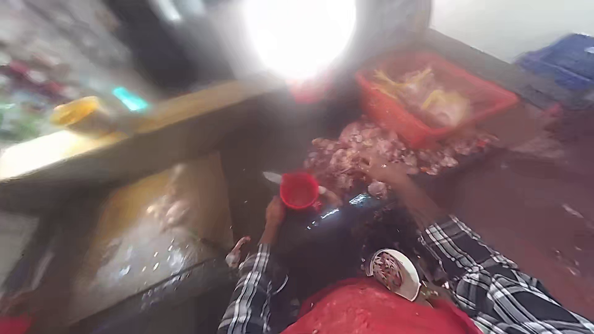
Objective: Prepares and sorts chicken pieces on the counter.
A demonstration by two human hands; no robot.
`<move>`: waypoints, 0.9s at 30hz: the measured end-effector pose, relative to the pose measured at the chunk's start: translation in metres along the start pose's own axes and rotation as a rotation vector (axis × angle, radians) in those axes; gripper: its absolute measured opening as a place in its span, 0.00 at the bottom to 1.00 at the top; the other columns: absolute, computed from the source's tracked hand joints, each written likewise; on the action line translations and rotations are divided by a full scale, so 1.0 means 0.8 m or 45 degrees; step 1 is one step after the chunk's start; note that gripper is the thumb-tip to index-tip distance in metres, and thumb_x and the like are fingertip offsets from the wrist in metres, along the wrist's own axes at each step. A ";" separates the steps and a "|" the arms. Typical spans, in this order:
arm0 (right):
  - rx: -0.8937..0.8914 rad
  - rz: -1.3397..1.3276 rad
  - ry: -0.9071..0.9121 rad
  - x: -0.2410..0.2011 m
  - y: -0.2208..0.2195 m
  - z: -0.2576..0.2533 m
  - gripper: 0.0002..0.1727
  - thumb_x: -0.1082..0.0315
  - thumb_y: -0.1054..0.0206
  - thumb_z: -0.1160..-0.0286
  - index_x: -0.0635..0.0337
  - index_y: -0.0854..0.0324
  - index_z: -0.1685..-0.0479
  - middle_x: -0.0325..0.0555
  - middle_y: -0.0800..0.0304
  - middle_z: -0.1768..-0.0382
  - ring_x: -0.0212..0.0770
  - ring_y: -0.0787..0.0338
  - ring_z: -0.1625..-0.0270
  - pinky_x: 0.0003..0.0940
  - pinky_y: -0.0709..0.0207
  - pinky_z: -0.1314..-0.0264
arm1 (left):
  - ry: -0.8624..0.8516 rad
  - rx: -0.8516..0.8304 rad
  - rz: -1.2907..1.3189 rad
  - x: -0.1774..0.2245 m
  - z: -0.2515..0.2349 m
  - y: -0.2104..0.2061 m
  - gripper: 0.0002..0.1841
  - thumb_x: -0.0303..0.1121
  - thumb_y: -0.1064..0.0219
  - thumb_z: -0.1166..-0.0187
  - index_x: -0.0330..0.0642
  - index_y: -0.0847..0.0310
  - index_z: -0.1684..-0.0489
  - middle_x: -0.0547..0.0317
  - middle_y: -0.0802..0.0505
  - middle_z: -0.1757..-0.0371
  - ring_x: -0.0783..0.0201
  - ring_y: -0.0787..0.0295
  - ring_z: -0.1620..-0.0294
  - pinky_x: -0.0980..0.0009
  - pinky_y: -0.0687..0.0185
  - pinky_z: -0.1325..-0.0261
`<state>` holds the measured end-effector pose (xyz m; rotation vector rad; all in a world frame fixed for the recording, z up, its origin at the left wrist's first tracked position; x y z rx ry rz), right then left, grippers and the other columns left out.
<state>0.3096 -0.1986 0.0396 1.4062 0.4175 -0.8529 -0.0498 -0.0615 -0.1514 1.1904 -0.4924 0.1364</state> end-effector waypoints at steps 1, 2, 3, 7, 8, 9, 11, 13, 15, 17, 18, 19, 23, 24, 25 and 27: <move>0.020 -0.054 -0.044 0.050 0.004 0.008 0.20 0.62 0.36 0.14 0.52 0.20 0.27 0.57 0.10 0.41 0.51 0.07 0.50 0.55 0.13 0.46 | -0.003 -0.013 0.022 -0.003 0.001 0.004 0.22 0.44 0.42 0.13 0.42 0.19 0.29 0.42 0.11 0.33 0.40 0.14 0.30 0.36 0.21 0.30; 0.018 -0.123 -0.117 0.088 0.009 0.024 0.20 0.62 0.36 0.14 0.57 0.20 0.26 0.59 0.11 0.38 0.52 0.08 0.44 0.55 0.16 0.38 | -0.002 -0.026 0.064 -0.009 0.002 0.013 0.20 0.44 0.38 0.15 0.42 0.15 0.34 0.42 0.09 0.36 0.41 0.14 0.32 0.36 0.22 0.29; 0.032 -0.175 -0.170 0.123 0.015 0.043 0.20 0.62 0.36 0.14 0.58 0.19 0.28 0.57 0.11 0.38 0.49 0.09 0.43 0.52 0.16 0.36 | 0.016 -0.034 0.122 -0.013 0.001 0.027 0.17 0.42 0.34 0.17 0.41 0.11 0.41 0.42 0.06 0.42 0.43 0.11 0.37 0.36 0.21 0.31; 0.028 -0.237 -0.454 0.256 0.019 0.116 0.18 0.60 0.39 0.13 0.57 0.20 0.31 0.55 0.11 0.47 0.45 0.10 0.64 0.45 0.13 0.60 | 0.026 0.004 0.146 -0.027 0.013 0.068 0.14 0.36 0.34 0.17 0.35 0.13 0.43 0.37 0.07 0.48 0.40 0.10 0.44 0.36 0.20 0.37; 0.020 -0.231 -0.514 0.284 0.023 0.126 0.19 0.59 0.39 0.12 0.56 0.20 0.30 0.55 0.11 0.46 0.46 0.09 0.63 0.46 0.13 0.59 | -0.018 0.007 0.075 -0.029 0.007 0.057 0.17 0.35 0.31 0.18 0.32 0.15 0.40 0.33 0.08 0.46 0.37 0.11 0.41 0.34 0.21 0.35; 0.028 -0.221 -0.565 0.310 0.029 0.133 0.19 0.59 0.40 0.13 0.54 0.20 0.30 0.55 0.10 0.45 0.47 0.08 0.61 0.47 0.12 0.58 | -0.079 0.043 -0.003 -0.032 -0.003 0.039 0.21 0.37 0.27 0.23 0.29 0.16 0.39 0.28 0.09 0.45 0.31 0.12 0.40 0.31 0.23 0.34; 0.078 -0.241 -0.629 0.341 0.048 0.137 0.18 0.60 0.40 0.13 0.55 0.20 0.31 0.57 0.11 0.45 0.49 0.08 0.56 0.50 0.13 0.52 | -0.045 0.165 -0.004 -0.037 -0.011 0.009 0.33 0.43 0.20 0.32 0.26 0.21 0.34 0.22 0.12 0.41 0.27 0.16 0.36 0.29 0.24 0.33; 0.230 -0.281 -0.600 0.362 0.083 0.123 0.18 0.59 0.39 0.13 0.57 0.19 0.32 0.58 0.11 0.43 0.52 0.08 0.51 0.55 0.14 0.46 | -0.185 0.331 0.195 -0.054 -0.022 -0.011 0.44 0.48 0.18 0.38 0.28 0.27 0.24 0.31 0.13 0.33 0.39 0.15 0.30 0.40 0.23 0.26; 0.485 -0.287 -0.485 0.375 0.134 0.099 0.18 0.60 0.37 0.14 0.59 0.18 0.33 0.59 0.11 0.42 0.53 0.08 0.47 0.58 0.14 0.41 | -0.332 0.351 0.382 -0.060 -0.029 -0.025 0.45 0.48 0.21 0.32 0.32 0.35 0.16 0.39 0.17 0.24 0.50 0.21 0.22 0.50 0.28 0.17; 0.707 -0.338 -0.325 0.387 0.186 0.076 0.22 0.64 0.33 0.20 0.58 0.21 0.27 0.57 0.13 0.35 0.50 0.11 0.37 0.55 0.17 0.31 | -0.260 0.283 0.448 -0.018 -0.006 -0.027 0.38 0.41 0.28 0.22 0.32 0.38 0.14 0.41 0.20 0.21 0.53 0.24 0.19 0.54 0.30 0.16; 0.774 -0.314 -0.268 0.387 0.205 0.068 0.24 0.63 0.32 0.19 0.57 0.22 0.25 0.53 0.14 0.31 0.46 0.12 0.32 0.51 0.18 0.26 | -0.166 0.258 0.493 0.007 0.012 -0.024 0.35 0.37 0.30 0.20 0.31 0.38 0.16 0.40 0.19 0.22 0.53 0.23 0.22 0.54 0.28 0.19; 0.824 -0.274 -0.230 0.385 0.213 0.060 0.26 0.64 0.30 0.21 0.56 0.23 0.24 0.53 0.15 0.30 0.46 0.14 0.30 0.50 0.20 0.24 | -0.055 0.286 0.490 0.014 0.027 -0.019 0.32 0.35 0.31 0.20 0.30 0.35 0.18 0.39 0.17 0.26 0.52 0.20 0.25 0.54 0.24 0.22; 0.731 -0.171 -0.179 0.388 0.194 0.057 0.24 0.56 0.42 0.09 0.61 0.25 0.22 0.64 0.17 0.30 0.58 0.15 0.29 0.60 0.23 0.24 | 0.209 0.557 0.469 0.029 0.047 0.054 0.19 0.37 0.40 0.13 0.35 0.17 0.33 0.42 0.08 0.39 0.52 0.10 0.39 0.49 0.17 0.32; 0.611 -0.233 -0.156 0.375 0.171 0.064 0.24 0.55 0.46 0.07 0.61 0.24 0.24 0.64 0.15 0.33 0.57 0.12 0.34 0.60 0.20 0.30 | 0.169 0.573 0.468 0.050 0.052 0.082 0.19 0.39 0.43 0.12 0.37 0.18 0.33 0.45 0.09 0.40 0.55 0.10 0.40 0.52 0.15 0.34; 0.443 -0.300 -0.114 0.349 0.145 0.072 0.22 0.60 0.48 0.08 0.63 0.22 0.27 0.63 0.14 0.35 0.54 0.10 0.40 0.57 0.17 0.35 | 0.117 0.531 0.392 0.079 0.061 0.104 0.18 0.38 0.43 0.11 0.38 0.16 0.35 0.48 0.08 0.40 0.57 0.10 0.39 0.52 0.15 0.33; 0.081 -0.296 0.039 0.284 0.082 0.072 0.19 0.62 0.44 0.09 0.60 0.17 0.31 0.53 0.09 0.38 0.45 0.07 0.41 0.49 0.14 0.32 | -0.007 0.223 0.083 0.141 0.071 0.123 0.16 0.37 0.43 0.13 0.44 0.12 0.39 0.52 0.07 0.40 0.56 0.10 0.37 0.49 0.17 0.30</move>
Point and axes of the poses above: each hand's wrist, its own z-axis away from the middle knuckle, its own y-axis out of the back of the hand, x = y × z, the point moved 1 cm from there along -z, towards the middle knuckle
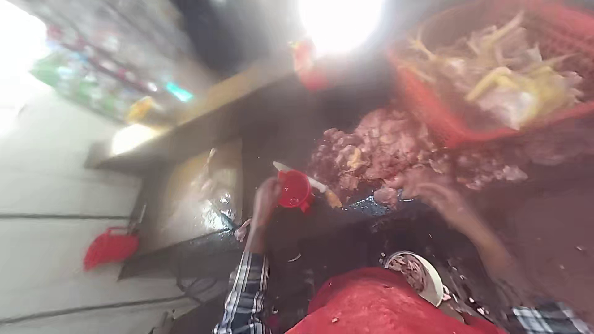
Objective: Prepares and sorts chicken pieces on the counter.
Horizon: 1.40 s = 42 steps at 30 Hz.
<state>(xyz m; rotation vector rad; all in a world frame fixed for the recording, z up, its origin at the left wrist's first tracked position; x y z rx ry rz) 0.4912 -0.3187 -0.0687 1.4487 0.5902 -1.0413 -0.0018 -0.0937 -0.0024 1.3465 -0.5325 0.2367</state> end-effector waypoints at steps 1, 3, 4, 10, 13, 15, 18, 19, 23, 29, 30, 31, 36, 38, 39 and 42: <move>-0.196 0.028 0.058 -0.024 -0.040 -0.009 0.19 0.60 0.43 0.09 0.57 0.16 0.31 0.49 0.10 0.36 0.42 0.09 0.36 0.48 0.17 0.27 | -0.058 -0.205 -0.151 0.022 -0.006 -0.012 0.15 0.38 0.41 0.15 0.47 0.11 0.41 0.52 0.07 0.40 0.53 0.11 0.37 0.44 0.18 0.31; -0.507 0.138 0.248 -0.077 -0.116 -0.033 0.19 0.57 0.44 0.09 0.51 0.14 0.31 0.43 0.10 0.33 0.38 0.12 0.30 0.45 0.24 0.20 | -0.120 -0.487 -0.390 0.035 -0.025 -0.064 0.17 0.43 0.41 0.15 0.46 0.12 0.40 0.45 0.07 0.40 0.43 0.11 0.36 0.34 0.19 0.35; -0.630 0.216 0.329 -0.104 -0.149 -0.043 0.20 0.55 0.46 0.09 0.48 0.14 0.30 0.41 0.11 0.30 0.38 0.15 0.26 0.46 0.28 0.17 | -0.101 -0.580 -0.467 0.032 -0.032 -0.088 0.20 0.44 0.43 0.14 0.42 0.15 0.36 0.40 0.09 0.37 0.37 0.13 0.34 0.30 0.21 0.37; -0.708 0.560 0.515 -0.201 -0.254 -0.058 0.23 0.49 0.52 0.09 0.39 0.17 0.27 0.41 0.12 0.30 0.45 0.15 0.26 0.56 0.25 0.22 | -0.202 -0.336 0.126 0.013 -0.045 -0.012 0.15 0.39 0.39 0.13 0.41 0.11 0.42 0.45 0.07 0.43 0.48 0.10 0.39 0.41 0.19 0.31; -0.571 0.565 0.499 -0.201 -0.280 -0.048 0.22 0.51 0.51 0.10 0.41 0.15 0.31 0.40 0.11 0.32 0.43 0.15 0.26 0.53 0.24 0.23 | 0.129 -0.058 0.163 -0.076 -0.028 0.021 0.16 0.41 0.43 0.11 0.49 0.16 0.33 0.48 0.08 0.37 0.47 0.11 0.37 0.39 0.18 0.33; -0.451 0.557 0.563 -0.218 -0.305 -0.039 0.22 0.48 0.50 0.10 0.40 0.15 0.31 0.37 0.12 0.30 0.40 0.17 0.24 0.48 0.27 0.19 | 0.263 -0.102 0.122 -0.153 -0.032 -0.022 0.19 0.41 0.41 0.15 0.48 0.17 0.31 0.46 0.09 0.37 0.47 0.11 0.35 0.39 0.18 0.33; -0.427 0.704 0.614 -0.251 -0.356 -0.041 0.29 0.39 0.44 0.16 0.39 0.23 0.21 0.40 0.22 0.20 0.45 0.27 0.16 0.53 0.33 0.15 | 0.135 -0.209 0.112 -0.194 -0.033 -0.095 0.22 0.45 0.33 0.20 0.47 0.16 0.31 0.45 0.13 0.31 0.48 0.14 0.32 0.44 0.17 0.30; -0.442 0.791 0.600 -0.252 -0.375 -0.045 0.31 0.39 0.43 0.17 0.40 0.24 0.19 0.43 0.23 0.20 0.49 0.28 0.15 0.56 0.32 0.17 | 0.092 -0.205 0.023 -0.191 -0.028 -0.110 0.21 0.46 0.35 0.20 0.52 0.16 0.31 0.49 0.15 0.28 0.50 0.14 0.32 0.46 0.15 0.33; -0.266 0.905 0.698 -0.219 -0.387 -0.061 0.18 0.56 0.43 0.13 0.53 0.11 0.41 0.49 0.08 0.40 0.54 0.14 0.30 0.55 0.25 0.23 | 0.001 -0.175 -0.138 -0.175 -0.021 -0.124 0.17 0.40 0.43 0.17 0.51 0.16 0.35 0.51 0.16 0.26 0.48 0.09 0.40 0.45 0.10 0.44; -0.218 0.797 0.786 -0.193 -0.251 -0.007 0.16 0.52 0.36 0.16 0.53 0.08 0.53 0.44 0.05 0.49 0.44 0.10 0.37 0.44 0.21 0.24 | 0.155 -0.258 -0.145 -0.169 -0.019 -0.116 0.16 0.36 0.43 0.16 0.42 0.16 0.39 0.41 0.14 0.33 0.42 0.10 0.39 0.42 0.12 0.42; -0.254 0.826 0.780 -0.197 -0.229 0.006 0.18 0.51 0.35 0.17 0.54 0.08 0.53 0.45 0.05 0.50 0.45 0.09 0.38 0.45 0.19 0.27 | 0.171 -0.255 -0.159 -0.166 -0.019 -0.117 0.16 0.36 0.44 0.15 0.40 0.16 0.38 0.39 0.14 0.33 0.41 0.10 0.39 0.43 0.12 0.42; -0.297 0.851 0.774 -0.200 -0.211 0.016 0.19 0.48 0.35 0.17 0.53 0.08 0.54 0.44 0.05 0.51 0.45 0.08 0.40 0.46 0.18 0.29 | 0.187 -0.255 -0.177 -0.162 -0.018 -0.118 0.17 0.36 0.45 0.14 0.40 0.17 0.37 0.39 0.15 0.33 0.42 0.10 0.39 0.43 0.12 0.41; -0.704 0.867 0.727 -0.205 -0.186 0.021 0.19 0.42 0.36 0.18 0.43 0.08 0.51 0.37 0.05 0.50 0.41 0.10 0.38 0.48 0.19 0.30 | 0.206 -0.310 -0.165 -0.151 0.005 -0.132 0.19 0.37 0.44 0.15 0.41 0.18 0.32 0.39 0.17 0.28 0.40 0.11 0.38 0.41 0.12 0.40; -0.878 0.828 0.742 -0.207 -0.210 0.001 0.22 0.38 0.40 0.17 0.42 0.09 0.48 0.37 0.06 0.47 0.41 0.10 0.38 0.51 0.19 0.30 | 0.131 -0.340 -0.136 -0.129 0.029 -0.149 0.18 0.39 0.43 0.14 0.43 0.17 0.34 0.41 0.15 0.29 0.42 0.10 0.38 0.42 0.12 0.40; -0.960 0.804 0.742 -0.209 -0.227 -0.013 0.25 0.36 0.42 0.17 0.41 0.10 0.47 0.37 0.06 0.47 0.42 0.10 0.38 0.54 0.19 0.32 | 0.095 -0.352 -0.127 -0.114 0.039 -0.157 0.16 0.38 0.42 0.16 0.44 0.15 0.37 0.42 0.15 0.31 0.43 0.10 0.39 0.42 0.12 0.42; -1.120 0.691 0.772 -0.226 -0.274 -0.053 0.28 0.34 0.42 0.19 0.44 0.10 0.45 0.44 0.05 0.51 0.48 0.08 0.44 0.62 0.20 0.38 | 0.058 -0.327 -0.178 -0.087 0.041 -0.168 0.16 0.41 0.43 0.15 0.45 0.14 0.40 0.45 0.13 0.33 0.46 0.10 0.39 0.44 0.12 0.42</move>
Point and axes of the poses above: each hand's wrist, its own z-axis away from the middle knuckle, its own y-axis out of the back of the hand, x = y × z, the point moved 1 cm from there along -z, towards the middle knuckle
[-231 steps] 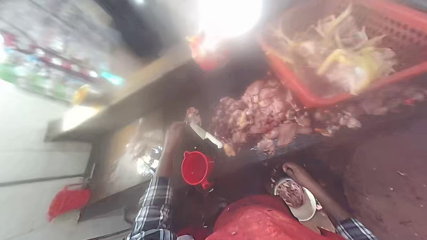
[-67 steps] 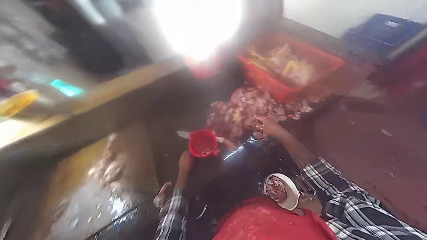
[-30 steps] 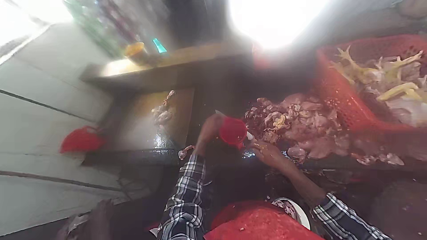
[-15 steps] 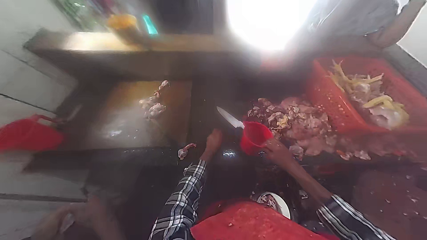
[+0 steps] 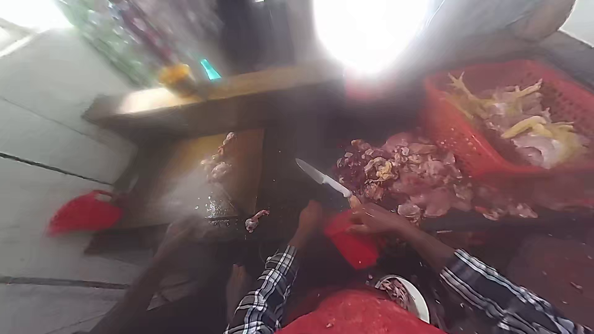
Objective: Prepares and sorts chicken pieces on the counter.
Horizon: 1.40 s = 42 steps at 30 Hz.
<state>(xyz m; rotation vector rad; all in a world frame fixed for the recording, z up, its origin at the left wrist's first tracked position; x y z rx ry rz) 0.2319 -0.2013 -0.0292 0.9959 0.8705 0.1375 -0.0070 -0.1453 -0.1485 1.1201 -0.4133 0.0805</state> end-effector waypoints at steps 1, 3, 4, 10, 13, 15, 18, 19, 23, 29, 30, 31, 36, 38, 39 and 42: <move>-0.005 -0.024 0.031 -0.001 0.004 -0.013 0.27 0.34 0.42 0.19 0.44 0.10 0.45 0.45 0.05 0.51 0.49 0.08 0.44 0.63 0.20 0.38 | 0.038 0.031 0.006 -0.004 -0.005 0.007 0.18 0.44 0.41 0.16 0.46 0.14 0.39 0.45 0.12 0.33 0.45 0.10 0.38 0.43 0.12 0.41; 0.054 -0.014 0.088 -0.005 0.012 -0.029 0.26 0.35 0.42 0.18 0.44 0.10 0.45 0.44 0.06 0.49 0.49 0.09 0.41 0.63 0.20 0.36 | 0.143 0.103 0.037 -0.025 -0.014 0.032 0.22 0.49 0.38 0.18 0.49 0.15 0.32 0.46 0.11 0.32 0.44 0.12 0.34 0.40 0.15 0.36; 0.117 0.000 0.116 -0.007 0.012 -0.031 0.25 0.37 0.41 0.17 0.44 0.10 0.45 0.44 0.06 0.47 0.49 0.10 0.38 0.61 0.21 0.33 | 0.189 0.104 0.048 -0.038 -0.016 0.043 0.24 0.49 0.39 0.16 0.48 0.17 0.29 0.45 0.11 0.31 0.43 0.14 0.31 0.38 0.19 0.31; 0.625 0.121 0.213 0.025 -0.021 -0.075 0.18 0.50 0.40 0.15 0.49 0.09 0.47 0.43 0.05 0.46 0.48 0.11 0.34 0.52 0.26 0.22 | 0.333 0.078 0.064 -0.074 -0.007 0.035 0.19 0.47 0.35 0.19 0.43 0.12 0.42 0.43 0.08 0.41 0.43 0.11 0.36 0.39 0.18 0.34; 0.641 0.073 0.197 0.039 -0.015 -0.081 0.17 0.51 0.39 0.15 0.44 0.10 0.40 0.41 0.11 0.34 0.46 0.20 0.22 0.52 0.34 0.14 | 0.355 0.110 0.163 -0.065 0.019 0.017 0.16 0.40 0.37 0.19 0.42 0.12 0.45 0.45 0.08 0.43 0.47 0.10 0.38 0.42 0.16 0.34; 0.819 -0.118 0.134 0.045 -0.024 -0.060 0.19 0.50 0.43 0.12 0.44 0.11 0.38 0.37 0.12 0.30 0.40 0.22 0.21 0.47 0.33 0.13 | 0.381 0.122 0.180 -0.047 0.040 0.007 0.16 0.41 0.37 0.20 0.42 0.12 0.44 0.45 0.08 0.43 0.47 0.10 0.39 0.44 0.15 0.35; 0.727 -0.755 -0.181 0.045 -0.080 0.000 0.18 0.57 0.44 0.12 0.54 0.11 0.42 0.41 0.08 0.46 0.35 0.11 0.43 0.39 0.18 0.34 | 0.545 -0.008 0.293 0.047 0.092 0.042 0.16 0.35 0.38 0.15 0.37 0.15 0.37 0.40 0.10 0.36 0.45 0.14 0.31 0.46 0.23 0.26; 0.495 -1.048 -0.330 0.048 -0.113 0.016 0.19 0.57 0.46 0.10 0.57 0.13 0.41 0.43 0.07 0.50 0.35 0.09 0.51 0.38 0.15 0.44 | 0.587 -0.034 0.333 0.071 0.103 0.049 0.16 0.34 0.39 0.15 0.36 0.15 0.37 0.40 0.10 0.34 0.45 0.16 0.28 0.47 0.25 0.23; -0.043 -2.140 -0.807 0.071 -0.281 0.025 0.24 0.51 0.51 0.07 0.56 0.24 0.27 0.52 0.09 0.45 0.49 0.06 0.51 0.50 0.12 0.50 | 0.358 0.055 0.344 0.056 0.107 -0.053 0.14 0.36 0.36 0.21 0.44 0.12 0.43 0.49 0.08 0.43 0.54 0.11 0.39 0.52 0.16 0.33; 0.399 -2.447 -0.677 0.064 -0.311 -0.027 0.20 0.57 0.54 0.05 0.61 0.24 0.36 0.46 0.12 0.56 0.40 0.11 0.60 0.40 0.14 0.56 | 0.048 -0.160 0.711 0.085 0.131 -0.139 0.14 0.36 0.40 0.15 0.42 0.14 0.40 0.52 0.06 0.47 0.61 0.07 0.53 0.58 0.10 0.47; 0.376 -2.393 -0.715 0.069 -0.310 -0.025 0.20 0.55 0.55 0.05 0.59 0.22 0.42 0.41 0.14 0.64 0.35 0.16 0.67 0.34 0.18 0.63 | 0.022 -0.133 0.805 0.079 0.136 -0.141 0.14 0.34 0.41 0.14 0.41 0.14 0.40 0.53 0.06 0.49 0.62 0.08 0.58 0.60 0.09 0.53; 0.331 -2.334 -0.727 0.076 -0.313 -0.019 0.20 0.54 0.57 0.06 0.57 0.22 0.47 0.37 0.18 0.69 0.32 0.21 0.73 0.30 0.24 0.70 | 0.023 -0.110 0.875 0.069 0.142 -0.138 0.14 0.33 0.41 0.14 0.40 0.14 0.40 0.53 0.06 0.50 0.62 0.09 0.62 0.61 0.10 0.57; 0.129 -1.460 -1.174 0.158 -0.325 0.122 0.18 0.53 0.45 0.11 0.58 0.17 0.45 0.42 0.21 0.66 0.36 0.26 0.70 0.38 0.28 0.67 | 0.106 -0.045 0.980 0.014 0.157 -0.125 0.15 0.34 0.44 0.11 0.37 0.16 0.37 0.49 0.08 0.56 0.62 0.16 0.72 0.63 0.16 0.68; 0.190 -1.207 -1.395 0.192 -0.312 0.205 0.21 0.56 0.37 0.16 0.65 0.16 0.39 0.61 0.13 0.46 0.55 0.13 0.47 0.61 0.21 0.43 | 0.132 -0.055 0.941 -0.015 0.152 -0.133 0.17 0.37 0.46 0.09 0.36 0.17 0.37 0.49 0.09 0.57 0.63 0.18 0.74 0.64 0.18 0.70; 0.297 -1.135 -1.463 0.203 -0.290 0.245 0.22 0.56 0.37 0.17 0.67 0.17 0.37 0.66 0.13 0.41 0.62 0.13 0.41 0.68 0.22 0.38 | 0.158 -0.063 0.926 -0.031 0.151 -0.137 0.18 0.38 0.47 0.09 0.37 0.18 0.36 0.49 0.10 0.58 0.64 0.18 0.74 0.64 0.18 0.71; 0.824 -1.102 -1.504 0.225 -0.172 0.345 0.22 0.55 0.47 0.10 0.60 0.20 0.31 0.61 0.12 0.45 0.55 0.10 0.54 0.57 0.16 0.50 | 0.237 -0.101 0.928 -0.045 0.150 -0.141 0.19 0.38 0.50 0.08 0.36 0.20 0.34 0.49 0.11 0.57 0.64 0.19 0.75 0.66 0.19 0.72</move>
Point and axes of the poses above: each hand's wrist, its own z-axis away from the middle knuckle, its own y-axis out of the back of the hand, x = y × z, the point moved 1 cm from there along -z, towards the middle knuckle
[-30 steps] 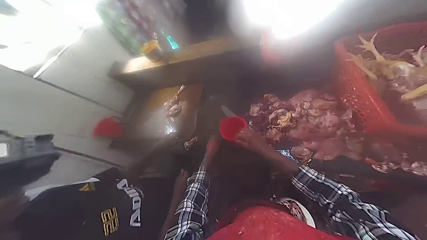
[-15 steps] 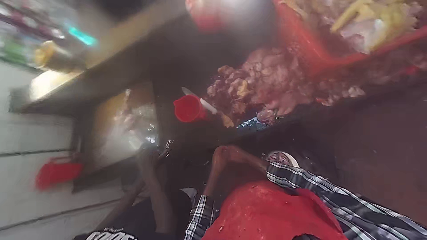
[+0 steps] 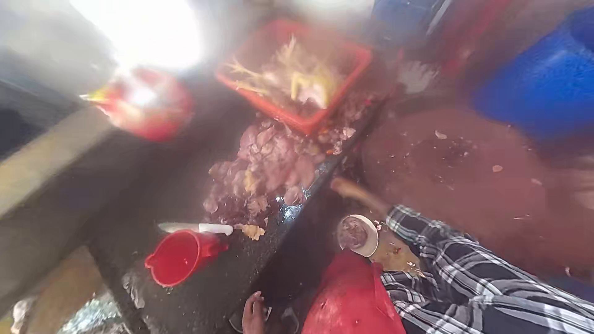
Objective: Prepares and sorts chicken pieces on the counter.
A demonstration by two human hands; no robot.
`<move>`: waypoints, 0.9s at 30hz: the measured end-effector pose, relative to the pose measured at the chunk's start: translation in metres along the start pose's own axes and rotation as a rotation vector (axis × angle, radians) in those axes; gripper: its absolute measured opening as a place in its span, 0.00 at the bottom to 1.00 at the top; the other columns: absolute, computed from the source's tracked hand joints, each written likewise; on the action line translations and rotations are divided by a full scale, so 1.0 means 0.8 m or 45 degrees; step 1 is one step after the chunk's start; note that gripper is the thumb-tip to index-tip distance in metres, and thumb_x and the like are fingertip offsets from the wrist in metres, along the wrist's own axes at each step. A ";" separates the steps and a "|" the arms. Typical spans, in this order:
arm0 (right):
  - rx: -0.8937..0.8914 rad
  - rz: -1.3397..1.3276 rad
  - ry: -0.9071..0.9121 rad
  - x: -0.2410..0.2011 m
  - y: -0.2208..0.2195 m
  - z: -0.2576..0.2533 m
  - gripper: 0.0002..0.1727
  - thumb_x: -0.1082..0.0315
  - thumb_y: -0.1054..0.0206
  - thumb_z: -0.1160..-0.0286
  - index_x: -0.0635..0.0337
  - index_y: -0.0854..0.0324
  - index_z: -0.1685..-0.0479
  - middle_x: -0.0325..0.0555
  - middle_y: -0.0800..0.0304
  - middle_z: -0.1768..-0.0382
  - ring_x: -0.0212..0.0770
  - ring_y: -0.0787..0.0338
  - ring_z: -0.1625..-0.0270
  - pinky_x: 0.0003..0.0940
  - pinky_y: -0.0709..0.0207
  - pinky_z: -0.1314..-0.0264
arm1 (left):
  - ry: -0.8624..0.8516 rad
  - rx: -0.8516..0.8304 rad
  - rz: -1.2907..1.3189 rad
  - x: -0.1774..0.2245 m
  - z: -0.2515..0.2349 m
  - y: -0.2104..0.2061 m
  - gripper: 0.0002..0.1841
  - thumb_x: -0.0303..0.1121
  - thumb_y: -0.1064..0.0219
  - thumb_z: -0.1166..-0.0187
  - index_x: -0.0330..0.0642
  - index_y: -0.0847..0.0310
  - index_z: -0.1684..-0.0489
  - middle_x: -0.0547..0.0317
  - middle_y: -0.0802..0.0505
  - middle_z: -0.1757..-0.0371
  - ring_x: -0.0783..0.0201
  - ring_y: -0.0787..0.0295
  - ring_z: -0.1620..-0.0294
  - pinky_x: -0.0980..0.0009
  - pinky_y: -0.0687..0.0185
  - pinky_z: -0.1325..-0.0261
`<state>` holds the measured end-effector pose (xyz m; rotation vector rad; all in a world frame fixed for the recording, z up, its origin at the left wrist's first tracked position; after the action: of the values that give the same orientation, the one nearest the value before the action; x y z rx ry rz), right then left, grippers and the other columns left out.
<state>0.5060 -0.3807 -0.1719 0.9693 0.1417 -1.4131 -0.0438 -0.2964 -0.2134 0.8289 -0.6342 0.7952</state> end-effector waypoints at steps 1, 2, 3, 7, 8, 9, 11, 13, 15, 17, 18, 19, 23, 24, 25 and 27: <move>0.132 -0.186 0.068 -0.029 0.045 0.005 0.21 0.55 0.49 0.07 0.57 0.20 0.31 0.55 0.11 0.49 0.49 0.10 0.58 0.50 0.14 0.53 | 0.026 -0.017 0.004 0.003 0.000 -0.003 0.19 0.39 0.49 0.08 0.36 0.21 0.33 0.48 0.11 0.57 0.64 0.19 0.75 0.66 0.19 0.72; 0.218 -0.394 0.102 -0.064 0.086 0.012 0.21 0.55 0.52 0.05 0.55 0.20 0.30 0.51 0.11 0.49 0.45 0.10 0.57 0.46 0.14 0.50 | 0.039 -0.035 -0.001 0.006 -0.002 -0.007 0.19 0.40 0.48 0.08 0.36 0.20 0.33 0.48 0.10 0.57 0.63 0.18 0.74 0.65 0.19 0.72; 0.244 -0.593 0.120 -0.101 0.125 0.018 0.22 0.54 0.55 0.03 0.54 0.21 0.29 0.49 0.11 0.44 0.43 0.10 0.49 0.45 0.17 0.41 | 0.039 -0.062 -0.017 0.011 -0.007 -0.014 0.19 0.40 0.47 0.08 0.37 0.20 0.33 0.47 0.10 0.56 0.62 0.17 0.73 0.64 0.18 0.71; 0.231 -0.961 0.480 -0.119 0.200 -0.045 0.38 0.38 0.61 0.07 0.59 0.31 0.16 0.52 0.21 0.21 0.47 0.22 0.19 0.49 0.28 0.17 | -0.024 -0.199 -0.149 0.052 -0.016 -0.032 0.19 0.42 0.45 0.09 0.39 0.19 0.33 0.47 0.09 0.54 0.59 0.15 0.68 0.60 0.17 0.68; 0.270 -0.955 0.447 -0.126 0.208 -0.053 0.41 0.34 0.62 0.09 0.56 0.34 0.13 0.49 0.23 0.18 0.46 0.24 0.17 0.50 0.29 0.16 | -0.046 -0.213 -0.176 0.062 -0.016 -0.033 0.19 0.42 0.45 0.09 0.40 0.19 0.33 0.48 0.09 0.54 0.59 0.14 0.67 0.60 0.17 0.67; 0.307 -0.901 0.379 -0.130 0.213 -0.058 0.42 0.31 0.64 0.11 0.52 0.35 0.12 0.44 0.25 0.16 0.45 0.26 0.15 0.53 0.30 0.16 | -0.066 -0.216 -0.199 0.067 -0.014 -0.031 0.18 0.42 0.44 0.09 0.41 0.18 0.34 0.49 0.08 0.54 0.58 0.14 0.67 0.59 0.16 0.67; 0.465 -0.723 0.304 -0.128 0.216 -0.065 0.39 0.33 0.59 0.11 0.49 0.28 0.16 0.46 0.23 0.18 0.48 0.24 0.18 0.60 0.28 0.21 | -0.098 -0.197 -0.223 0.067 -0.009 -0.025 0.18 0.41 0.44 0.10 0.41 0.18 0.34 0.49 0.08 0.54 0.59 0.13 0.67 0.60 0.15 0.66; 0.565 -0.554 0.365 -0.125 0.214 -0.060 0.33 0.41 0.56 0.07 0.53 0.27 0.17 0.54 0.25 0.18 0.53 0.26 0.17 0.63 0.31 0.19 | -0.118 -0.180 -0.246 0.057 -0.004 -0.014 0.17 0.40 0.44 0.10 0.41 0.17 0.35 0.50 0.07 0.54 0.60 0.13 0.68 0.61 0.15 0.67; 0.635 -0.587 0.480 -0.118 0.199 -0.039 0.28 0.49 0.53 0.06 0.55 0.23 0.21 0.56 0.20 0.23 0.51 0.20 0.23 0.57 0.25 0.23 | -0.127 -0.176 -0.253 0.046 0.001 0.001 0.17 0.39 0.45 0.09 0.40 0.17 0.34 0.49 0.07 0.54 0.60 0.13 0.69 0.61 0.15 0.67; 0.639 -0.666 0.524 -0.103 0.163 0.004 0.24 0.54 0.49 0.07 0.58 0.21 0.26 0.56 0.14 0.33 0.47 0.12 0.34 0.50 0.18 0.30 | -0.125 -0.178 -0.229 0.028 0.006 0.012 0.18 0.38 0.46 0.08 0.39 0.18 0.33 0.48 0.08 0.52 0.61 0.14 0.68 0.62 0.16 0.66; 0.597 -0.660 0.488 -0.092 0.138 0.030 0.23 0.56 0.49 0.06 0.58 0.22 0.26 0.55 0.13 0.35 0.46 0.11 0.37 0.49 0.17 0.32 | -0.132 -0.184 -0.220 0.017 0.007 0.014 0.18 0.38 0.47 0.08 0.39 0.19 0.32 0.48 0.08 0.52 0.60 0.14 0.67 0.62 0.16 0.66; 0.509 -0.628 0.406 -0.076 0.108 0.059 0.22 0.57 0.49 0.06 0.57 0.22 0.25 0.54 0.13 0.34 0.47 0.11 0.37 0.50 0.17 0.33 | -0.133 -0.198 -0.222 0.005 0.008 0.017 0.18 0.39 0.47 0.08 0.39 0.19 0.32 0.48 0.08 0.51 0.59 0.13 0.66 0.61 0.15 0.64; 0.200 -0.174 0.233 0.101 -0.045 0.145 0.23 0.52 0.48 0.08 0.53 0.19 0.27 0.55 0.11 0.38 0.50 0.10 0.39 0.55 0.19 0.31 | -0.090 -0.358 -0.264 -0.041 0.006 0.009 0.19 0.42 0.47 0.07 0.40 0.19 0.31 0.46 0.08 0.48 0.55 0.11 0.61 0.56 0.13 0.60; 0.144 -0.090 0.150 0.169 -0.081 0.176 0.23 0.53 0.48 0.08 0.57 0.19 0.28 0.59 0.12 0.37 0.55 0.12 0.35 0.60 0.23 0.28 | -0.084 -0.406 -0.267 -0.048 0.008 0.000 0.20 0.42 0.46 0.08 0.40 0.19 0.31 0.46 0.09 0.47 0.55 0.11 0.60 0.55 0.13 0.59; 0.120 -0.030 0.035 0.250 -0.122 0.209 0.23 0.54 0.46 0.09 0.61 0.18 0.31 0.64 0.13 0.36 0.60 0.14 0.33 0.66 0.27 0.27 | -0.087 -0.452 -0.270 -0.055 0.014 -0.009 0.20 0.43 0.46 0.08 0.40 0.19 0.31 0.46 0.09 0.47 0.54 0.12 0.60 0.55 0.14 0.59; 0.099 0.000 -0.236 0.436 -0.202 0.301 0.27 0.54 0.40 0.11 0.69 0.21 0.28 0.70 0.17 0.31 0.67 0.19 0.25 0.68 0.32 0.21 | -0.100 -0.525 -0.298 -0.061 0.028 -0.018 0.21 0.44 0.46 0.08 0.41 0.20 0.31 0.46 0.09 0.47 0.54 0.12 0.58 0.56 0.15 0.57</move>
<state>0.3332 -0.7759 -0.3124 0.8965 -0.0508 -1.5098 -0.0629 -0.3386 -0.2440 0.5437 -0.7250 0.4001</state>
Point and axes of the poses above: each hand's wrist, its own z-axis away from the middle knuckle, its own y-axis out of the back of the hand, x = y × z, the point moved 1 cm from there along -z, towards the middle knuckle
